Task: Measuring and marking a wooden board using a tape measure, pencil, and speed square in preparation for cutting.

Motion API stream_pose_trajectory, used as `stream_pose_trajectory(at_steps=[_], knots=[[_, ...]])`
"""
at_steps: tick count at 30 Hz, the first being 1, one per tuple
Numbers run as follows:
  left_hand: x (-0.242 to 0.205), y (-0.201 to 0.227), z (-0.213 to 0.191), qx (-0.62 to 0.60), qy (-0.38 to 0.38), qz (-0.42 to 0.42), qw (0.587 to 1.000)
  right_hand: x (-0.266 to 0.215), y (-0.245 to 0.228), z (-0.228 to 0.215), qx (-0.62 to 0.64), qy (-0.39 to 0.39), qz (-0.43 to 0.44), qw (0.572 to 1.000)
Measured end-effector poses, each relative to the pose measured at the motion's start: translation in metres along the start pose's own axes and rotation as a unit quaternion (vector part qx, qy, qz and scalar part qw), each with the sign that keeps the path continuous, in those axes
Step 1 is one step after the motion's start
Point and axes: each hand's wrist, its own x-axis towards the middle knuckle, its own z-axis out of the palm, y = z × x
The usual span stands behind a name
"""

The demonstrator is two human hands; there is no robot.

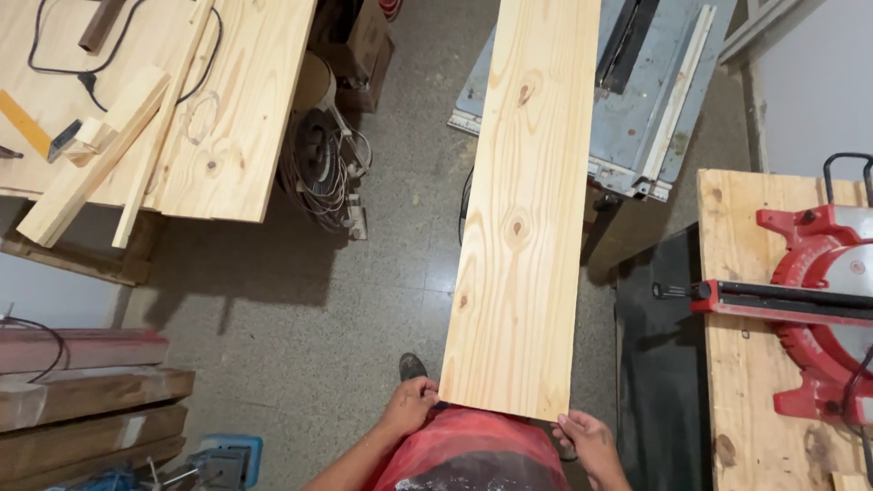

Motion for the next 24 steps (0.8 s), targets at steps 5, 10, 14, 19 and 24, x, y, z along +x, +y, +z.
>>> stream_pose_trajectory(at_steps=[5, 10, 14, 19, 24], knots=[[0.009, -0.009, 0.004, 0.003, 0.005, -0.006, 1.0, -0.004, -0.012, 0.004, -0.011, 0.018, 0.032, 0.999], [0.007, -0.001, 0.003, -0.018, -0.015, -0.044, 0.999, -0.004, -0.014, 0.005, -0.008, 0.027, 0.066, 0.997], [-0.001, 0.009, -0.002, -0.042, -0.017, -0.048, 0.998, 0.01, 0.003, -0.001, -0.013, 0.012, 0.008, 1.0], [0.005, 0.002, 0.0, -0.038, -0.02, -0.041, 0.998, 0.024, 0.011, -0.005, -0.013, 0.005, 0.002, 1.0], [0.008, -0.004, 0.003, -0.055, -0.02, -0.057, 0.997, 0.025, 0.006, -0.004, -0.017, 0.037, 0.046, 0.998]])
